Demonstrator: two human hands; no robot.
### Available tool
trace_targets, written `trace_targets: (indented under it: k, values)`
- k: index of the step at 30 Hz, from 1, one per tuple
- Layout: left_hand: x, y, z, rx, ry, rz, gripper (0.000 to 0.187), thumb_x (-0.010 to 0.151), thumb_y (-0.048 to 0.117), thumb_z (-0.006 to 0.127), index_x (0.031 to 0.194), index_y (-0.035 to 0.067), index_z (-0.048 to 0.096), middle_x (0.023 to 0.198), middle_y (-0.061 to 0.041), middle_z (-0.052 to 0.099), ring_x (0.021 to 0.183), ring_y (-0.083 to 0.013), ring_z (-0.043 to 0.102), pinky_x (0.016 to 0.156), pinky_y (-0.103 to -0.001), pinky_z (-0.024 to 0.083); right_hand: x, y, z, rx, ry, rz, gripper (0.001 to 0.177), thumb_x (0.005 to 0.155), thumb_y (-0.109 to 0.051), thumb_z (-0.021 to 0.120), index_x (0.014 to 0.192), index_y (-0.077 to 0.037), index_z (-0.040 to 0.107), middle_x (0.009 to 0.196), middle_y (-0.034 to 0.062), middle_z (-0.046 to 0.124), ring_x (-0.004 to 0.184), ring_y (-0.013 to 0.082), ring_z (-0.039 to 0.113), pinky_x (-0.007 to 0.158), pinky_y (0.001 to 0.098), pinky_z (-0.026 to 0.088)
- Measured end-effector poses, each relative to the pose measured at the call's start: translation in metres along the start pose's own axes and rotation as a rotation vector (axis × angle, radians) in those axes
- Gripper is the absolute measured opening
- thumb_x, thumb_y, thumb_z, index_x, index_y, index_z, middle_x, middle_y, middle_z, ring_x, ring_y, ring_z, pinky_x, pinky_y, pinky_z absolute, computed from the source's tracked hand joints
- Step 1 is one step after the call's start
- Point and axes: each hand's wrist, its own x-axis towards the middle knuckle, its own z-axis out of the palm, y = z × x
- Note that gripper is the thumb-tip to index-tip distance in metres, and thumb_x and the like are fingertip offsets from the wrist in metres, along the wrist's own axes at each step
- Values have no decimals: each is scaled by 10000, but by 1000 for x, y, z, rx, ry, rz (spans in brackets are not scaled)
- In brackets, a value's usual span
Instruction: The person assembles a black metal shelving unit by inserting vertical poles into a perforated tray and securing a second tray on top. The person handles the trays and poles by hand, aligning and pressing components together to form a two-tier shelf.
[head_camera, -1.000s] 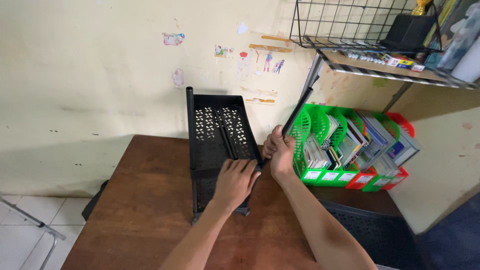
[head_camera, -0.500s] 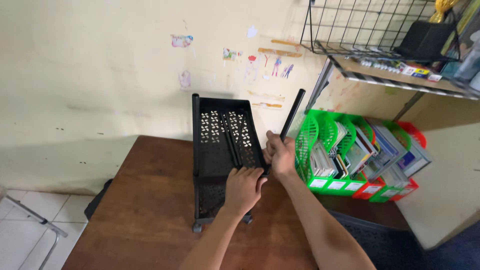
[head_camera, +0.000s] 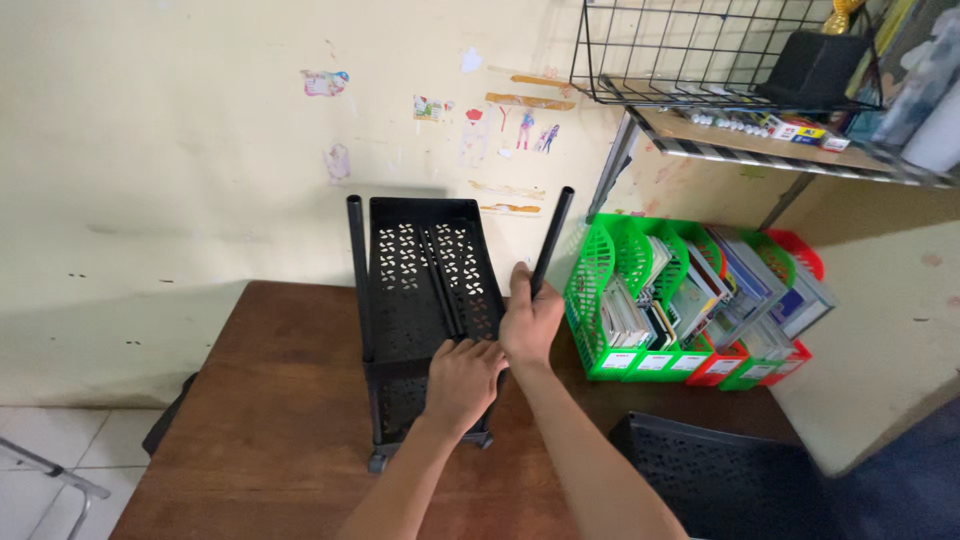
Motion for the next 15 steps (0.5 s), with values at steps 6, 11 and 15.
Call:
trace_targets:
  k: [6,11,15]
  values:
    - [-1,-1,1,-45,98,20,224,915,273,683,1043,99,743,858,-23,750,783,-213,682,707,-393,464,15,9,-22,482,-450,220,470,977,-197,622,571,-121,398,476,-43,329,365,82,285,370,297,196]
    - [-2,-1,7,-31,68,-19,239,906,269,690,1064,102,751,828,-26,744,762,-214,674,700,-389,462,14,10,-20,435,-418,207,480,994,-235,633,583,-124,413,485,-49,336,371,79,300,376,297,220]
    - [-4,-3,11,27,-29,-54,95,911,203,677,945,138,737,819,-3,733,788,-194,672,725,-381,461,-7,9,-2,153,-38,51,406,993,-279,623,646,-75,573,522,-36,460,451,61,380,407,285,264]
